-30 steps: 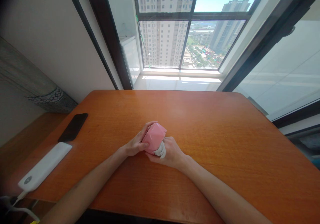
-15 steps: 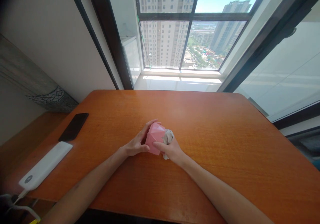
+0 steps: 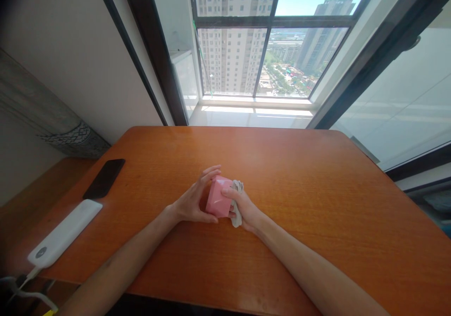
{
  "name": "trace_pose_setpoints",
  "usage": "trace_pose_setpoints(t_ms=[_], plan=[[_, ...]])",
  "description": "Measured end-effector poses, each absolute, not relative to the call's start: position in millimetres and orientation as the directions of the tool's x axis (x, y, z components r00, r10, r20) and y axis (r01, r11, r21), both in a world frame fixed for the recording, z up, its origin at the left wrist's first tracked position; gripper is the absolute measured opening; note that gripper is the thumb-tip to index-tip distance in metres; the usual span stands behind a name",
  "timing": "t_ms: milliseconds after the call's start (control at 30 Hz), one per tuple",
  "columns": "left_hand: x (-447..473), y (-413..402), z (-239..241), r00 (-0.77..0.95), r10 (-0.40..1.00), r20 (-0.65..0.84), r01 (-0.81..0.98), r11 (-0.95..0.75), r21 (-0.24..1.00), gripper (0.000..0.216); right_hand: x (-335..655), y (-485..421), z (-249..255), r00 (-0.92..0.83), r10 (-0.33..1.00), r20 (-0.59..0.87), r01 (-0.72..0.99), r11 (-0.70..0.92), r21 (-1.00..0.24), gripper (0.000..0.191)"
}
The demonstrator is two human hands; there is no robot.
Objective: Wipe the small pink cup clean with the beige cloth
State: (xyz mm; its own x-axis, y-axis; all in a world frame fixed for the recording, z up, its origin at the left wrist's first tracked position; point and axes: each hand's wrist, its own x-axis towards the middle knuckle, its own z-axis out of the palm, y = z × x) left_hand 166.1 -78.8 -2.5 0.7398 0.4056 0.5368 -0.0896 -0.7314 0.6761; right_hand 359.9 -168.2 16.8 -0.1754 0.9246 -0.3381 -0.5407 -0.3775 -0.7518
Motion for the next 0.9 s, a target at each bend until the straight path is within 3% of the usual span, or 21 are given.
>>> trace_pose_setpoints(t_ms=[100, 200, 300, 567, 767, 900], plan=[[161, -72, 0, 0.761, 0.229, 0.607, -0.079, -0.896, 0.438, 0.134, 363, -166, 14, -0.203, 0.912, -0.357, -0.557, -0.408, -0.724, 0.048], [158, -67, 2, 0.803, 0.115, 0.585, -0.093, -0.945, 0.313, 0.116, 368, -163, 8, -0.269, 0.889, -0.371, -0.587, -0.456, -0.668, 0.049], [159, -67, 1, 0.82, 0.107, 0.563, -0.075, -0.954, 0.29, 0.099, 372, -161, 2, -0.303, 0.878, -0.371, -0.603, -0.478, -0.639, 0.048], [163, -71, -7, 0.773, 0.134, 0.62, -0.082, -0.948, 0.308, 0.096, 373, -160, -1, -0.323, 0.878, -0.353, -0.613, -0.478, -0.63, 0.051], [162, -69, -12, 0.758, 0.088, 0.646, -0.071, -0.974, 0.215, 0.102, 372, -162, -1, -0.316, 0.878, -0.359, -0.602, -0.478, -0.64, 0.052], [162, -69, -14, 0.781, 0.127, 0.611, -0.056, -0.961, 0.272, 0.094, 371, -163, -1, -0.295, 0.884, -0.363, -0.59, -0.468, -0.658, 0.054]])
